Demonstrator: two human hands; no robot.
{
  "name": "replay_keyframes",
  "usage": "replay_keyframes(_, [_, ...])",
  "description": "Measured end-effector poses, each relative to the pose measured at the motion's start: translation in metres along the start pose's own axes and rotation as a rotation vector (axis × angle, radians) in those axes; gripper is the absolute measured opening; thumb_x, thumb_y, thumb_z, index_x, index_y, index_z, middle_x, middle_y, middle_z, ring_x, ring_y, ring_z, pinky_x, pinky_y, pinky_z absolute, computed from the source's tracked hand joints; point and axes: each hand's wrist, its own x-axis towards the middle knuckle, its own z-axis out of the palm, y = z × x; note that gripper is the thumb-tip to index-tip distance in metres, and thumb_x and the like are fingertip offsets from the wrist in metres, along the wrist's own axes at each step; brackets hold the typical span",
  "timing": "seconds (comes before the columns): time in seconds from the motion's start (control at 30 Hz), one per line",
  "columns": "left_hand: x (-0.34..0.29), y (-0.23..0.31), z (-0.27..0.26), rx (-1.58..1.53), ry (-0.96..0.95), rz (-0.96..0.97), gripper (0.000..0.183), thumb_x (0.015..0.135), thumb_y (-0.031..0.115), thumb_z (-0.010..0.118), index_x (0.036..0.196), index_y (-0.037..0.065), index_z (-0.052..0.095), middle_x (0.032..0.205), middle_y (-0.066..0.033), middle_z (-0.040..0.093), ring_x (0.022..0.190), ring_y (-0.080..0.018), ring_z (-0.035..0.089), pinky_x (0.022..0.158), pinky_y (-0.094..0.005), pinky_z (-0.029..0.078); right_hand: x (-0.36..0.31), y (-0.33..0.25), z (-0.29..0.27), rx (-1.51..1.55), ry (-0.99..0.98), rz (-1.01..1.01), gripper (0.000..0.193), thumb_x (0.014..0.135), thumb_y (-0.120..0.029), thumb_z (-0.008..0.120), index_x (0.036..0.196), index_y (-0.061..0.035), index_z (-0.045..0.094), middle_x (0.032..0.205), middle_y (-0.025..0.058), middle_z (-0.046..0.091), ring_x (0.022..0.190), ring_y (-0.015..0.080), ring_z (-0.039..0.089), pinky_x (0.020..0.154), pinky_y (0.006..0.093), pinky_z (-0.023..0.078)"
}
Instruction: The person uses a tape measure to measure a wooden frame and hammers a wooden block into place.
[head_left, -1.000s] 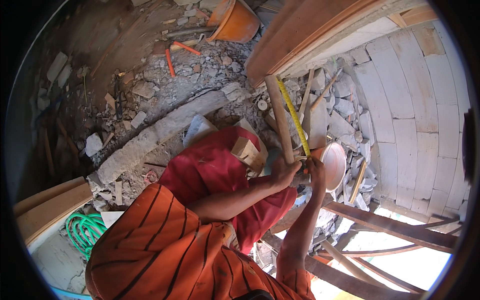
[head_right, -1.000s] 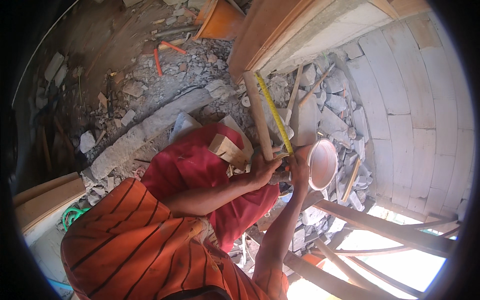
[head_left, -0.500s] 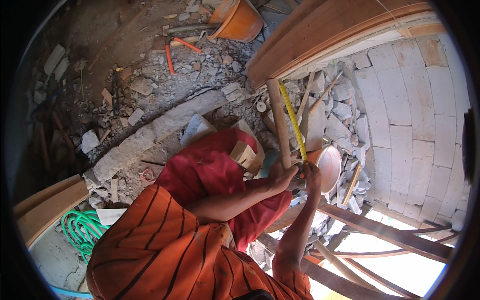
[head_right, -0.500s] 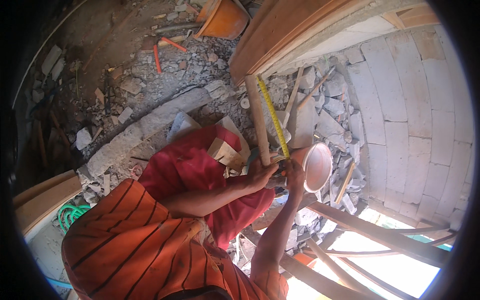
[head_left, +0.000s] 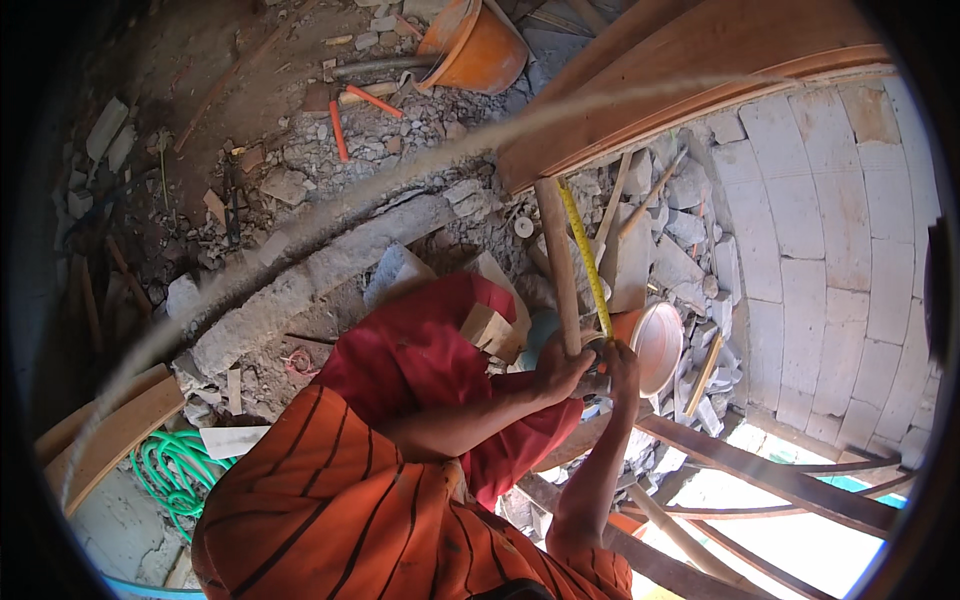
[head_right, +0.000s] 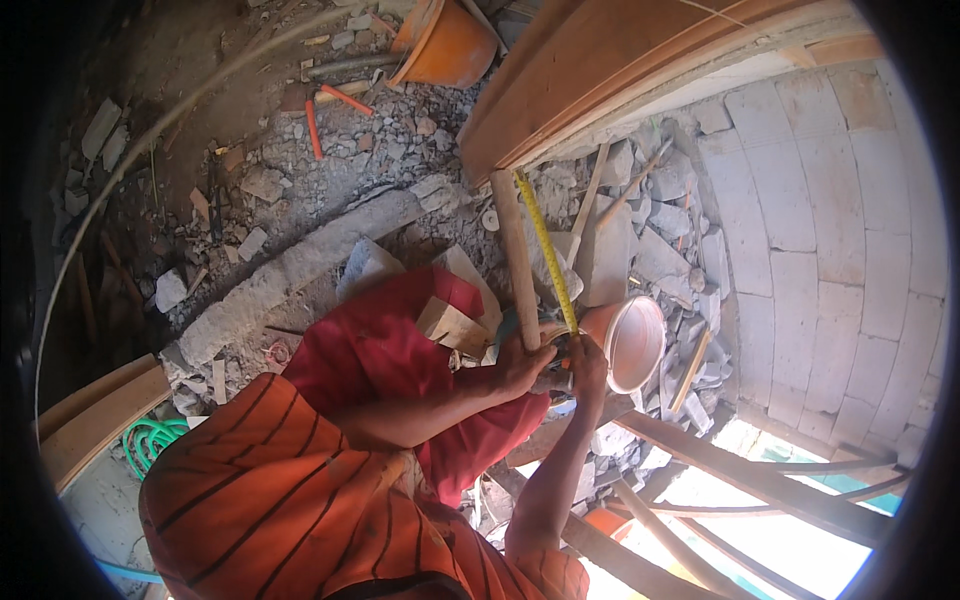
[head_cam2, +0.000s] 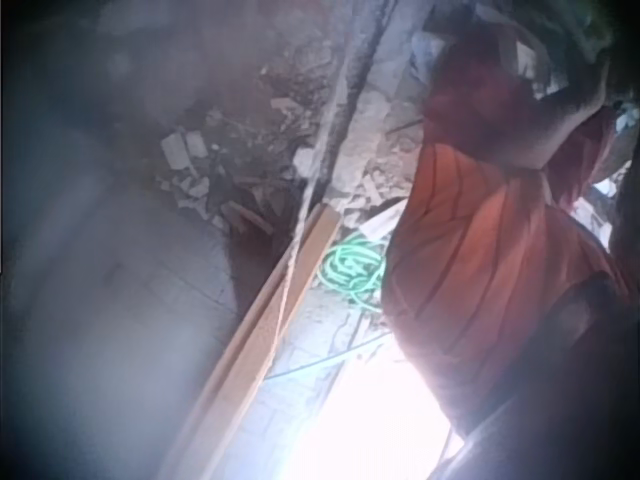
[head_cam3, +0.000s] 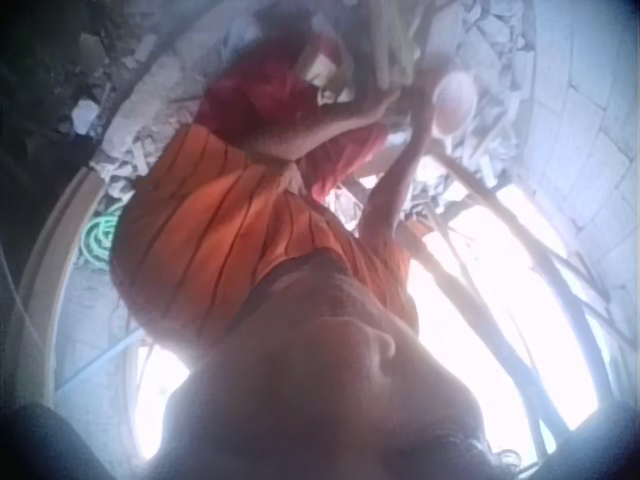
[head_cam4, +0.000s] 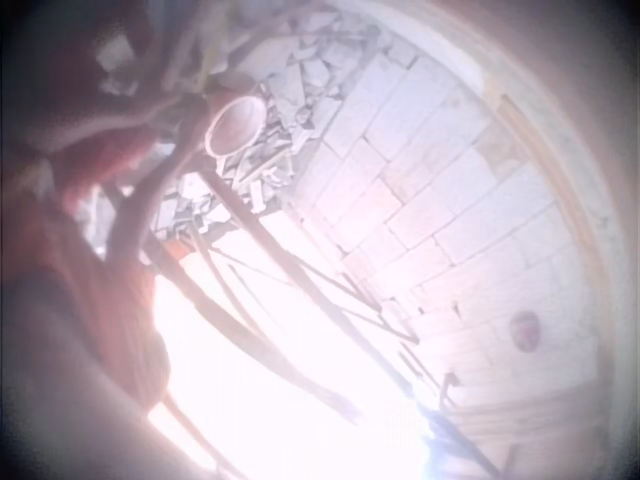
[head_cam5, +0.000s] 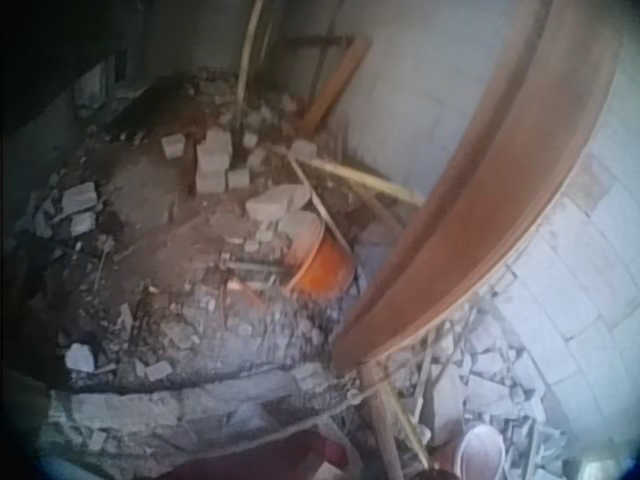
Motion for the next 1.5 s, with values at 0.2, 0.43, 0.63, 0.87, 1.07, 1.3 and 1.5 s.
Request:
replay_keyframes(0.2, [-0.001, 0.02, -0.001, 0.082, -0.052, -0.139, 0.038, 0.088, 0.003, 0.058, 0.124, -0.007, 0.054, 0.118, -0.0152, 0.062, 0.114, -0.0204, 0.059, 0.099, -0.0338, 0.045, -0.003, 0.014, 0.003, 0.042, 0.01, -0.029, 0.033, 0.095, -0.03, 0.05, 0.094, 0.0002, 0.063, 0.074, 0.0134, 0.06, 0.067, 0.0199, 0.057, 0.062, 0.0367, 0.044])
replay_keyframes(0.43, [-0.002, -0.008, 0.004, -0.09, -0.005, -0.051, 0.04, 0.088, 0.004, 0.058, 0.127, -0.007, 0.052, 0.114, -0.0127, 0.062, 0.109, -0.018, 0.06, 0.095, -0.0323, 0.047, -0.006, -0.007, -0.001, 0.055, 0.002, 0.036, 0.033, 0.096, -0.03, 0.05, 0.098, -0.0015, 0.066, 0.07, 0.0131, 0.06, 0.061, 0.0191, 0.058, 0.058, 0.0364, 0.044])
replay_keyframes(0.63, [-0.003, 0.008, -0.002, 0.047, -0.08, -0.175, 0.042, 0.092, 0.002, 0.057, 0.132, -0.006, 0.051, 0.091, -0.0024, 0.057, 0.078, -0.0077, 0.053, 0.07, -0.0253, 0.047, -0.005, -0.001, 0.0, 0.048, 0.003, 0.039, 0.033, 0.096, -0.03, 0.05, 0.098, -0.002, 0.067, 0.072, 0.0123, 0.062, 0.062, 0.0189, 0.059, 0.059, 0.0363, 0.045])
replay_keyframes(0.87, [-0.004, 0.018, 0.004, -0.042, -0.028, -0.155, 0.036, 0.093, 0.007, 0.059, 0.128, -0.002, 0.057, 0.085, -0.0008, 0.059, 0.073, -0.0054, 0.054, 0.063, -0.0229, 0.045, -0.004, -0.002, -0.001, 0.018, 0.013, 0.015, 0.031, 0.096, -0.028, 0.051, 0.098, -0.0026, 0.068, 0.076, 0.0128, 0.065, 0.066, 0.0194, 0.061, 0.061, 0.0364, 0.046])
replay_keyframes(1.07, [-0.004, 0.023, -0.001, 0.044, -0.052, -0.24, 0.031, 0.093, 0.012, 0.061, 0.123, 0.002, 0.06, 0.072, 0.0008, 0.058, 0.064, -0.007, 0.056, 0.056, -0.0249, 0.047, -0.001, -0.002, 0.001, 0.024, 0.0, 0.019, 0.03, 0.095, -0.027, 0.051, 0.099, -0.0024, 0.068, 0.077, 0.0134, 0.065, 0.066, 0.02, 0.062, 0.062, 0.0363, 0.047])
replay_keyframes(1.3, [-0.007, 0.018, 0.002, -0.009, -0.034, -0.261, 0.027, 0.093, 0.015, 0.062, 0.117, 0.001, 0.061, 0.073, 0.0005, 0.058, 0.065, -0.0068, 0.056, 0.057, -0.025, 0.047, -0.002, 0.028, 0.004, -0.002, 0.016, -0.16, 0.032, 0.095, -0.028, 0.051, 0.102, -0.0009, 0.067, 0.077, 0.0136, 0.065, 0.066, 0.0193, 0.062, 0.06, 0.0342, 0.048])
replay_keyframes(1.5, [-0.004, 0.028, -0.002, 0.066, -0.034, -0.164, 0.026, 0.091, 0.014, 0.062, 0.114, 0.001, 0.063, 0.084, -0.0043, 0.063, 0.077, -0.0111, 0.059, 0.068, -0.0276, 0.049, -0.007, -0.001, 0.002, 0.124, -0.001, -0.019, 0.033, 0.095, -0.028, 0.051, 0.105, -0.0015, 0.067, 0.078, 0.0143, 0.065, 0.066, 0.0199, 0.062, 0.061, 0.0356, 0.049])
